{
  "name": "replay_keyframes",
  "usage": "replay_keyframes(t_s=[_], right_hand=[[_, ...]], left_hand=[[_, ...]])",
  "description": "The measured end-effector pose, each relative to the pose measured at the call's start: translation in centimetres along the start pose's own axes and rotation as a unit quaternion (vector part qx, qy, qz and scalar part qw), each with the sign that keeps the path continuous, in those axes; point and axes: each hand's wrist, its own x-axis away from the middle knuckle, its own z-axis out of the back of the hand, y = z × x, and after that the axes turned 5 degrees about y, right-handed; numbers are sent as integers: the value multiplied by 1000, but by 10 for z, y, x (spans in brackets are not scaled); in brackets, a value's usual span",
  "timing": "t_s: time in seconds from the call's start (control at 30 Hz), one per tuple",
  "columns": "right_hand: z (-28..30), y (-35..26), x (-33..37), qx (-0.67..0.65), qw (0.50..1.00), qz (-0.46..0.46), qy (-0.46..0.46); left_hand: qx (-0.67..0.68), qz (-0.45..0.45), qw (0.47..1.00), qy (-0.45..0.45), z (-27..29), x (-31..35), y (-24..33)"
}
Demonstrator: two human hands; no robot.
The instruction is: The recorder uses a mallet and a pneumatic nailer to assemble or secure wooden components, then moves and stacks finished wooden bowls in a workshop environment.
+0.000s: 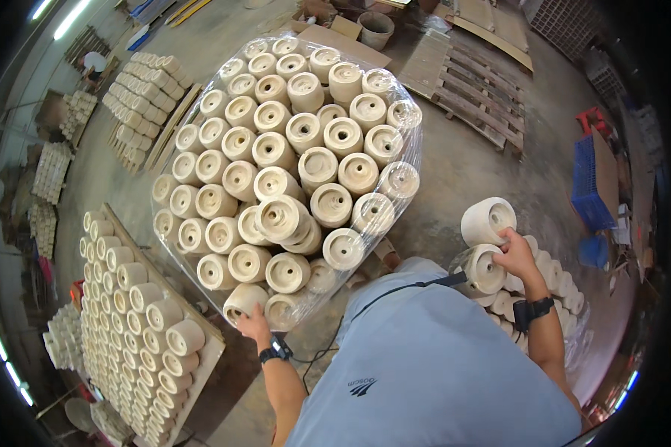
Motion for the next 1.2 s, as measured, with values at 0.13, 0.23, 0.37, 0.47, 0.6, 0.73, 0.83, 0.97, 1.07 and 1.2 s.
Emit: replay_keyframes(t_s=[0.13,0.23,0.37,0.47,0.6,0.73,0.83,0.97,1.07,1.2], right_hand=[[2,-3,-3,10,1000,-9,3],[5,-11,-5,36,999,-5,-1],[7,-18,-10,21,999,6,-24],[1,-19,-15,-25,999,39,-22],[-6,-14,-17,12,999,33,-26],[-8,-13,-19,28,999,24,-4],[-6,-15,-17,8,1000,15,-18],[-4,-12,-13,7,1000,11,-24],[-7,-6,-13,-2,1000,9,-14],[-10,5,-12,-1,1000,5,-4]], left_hand=[[135,-11,991,14,16,6,4],[374,113,920,-24,26,2,9],[567,175,802,-65,55,-25,16],[511,115,849,-68,69,-39,30],[206,-118,971,6,93,-54,50],[31,-271,961,37,84,-63,100],[-7,-324,946,28,66,-64,140],[-38,-367,928,-51,27,-61,180],[-35,-322,946,-15,15,-57,193],[-18,-235,971,-26,27,-48,204]])
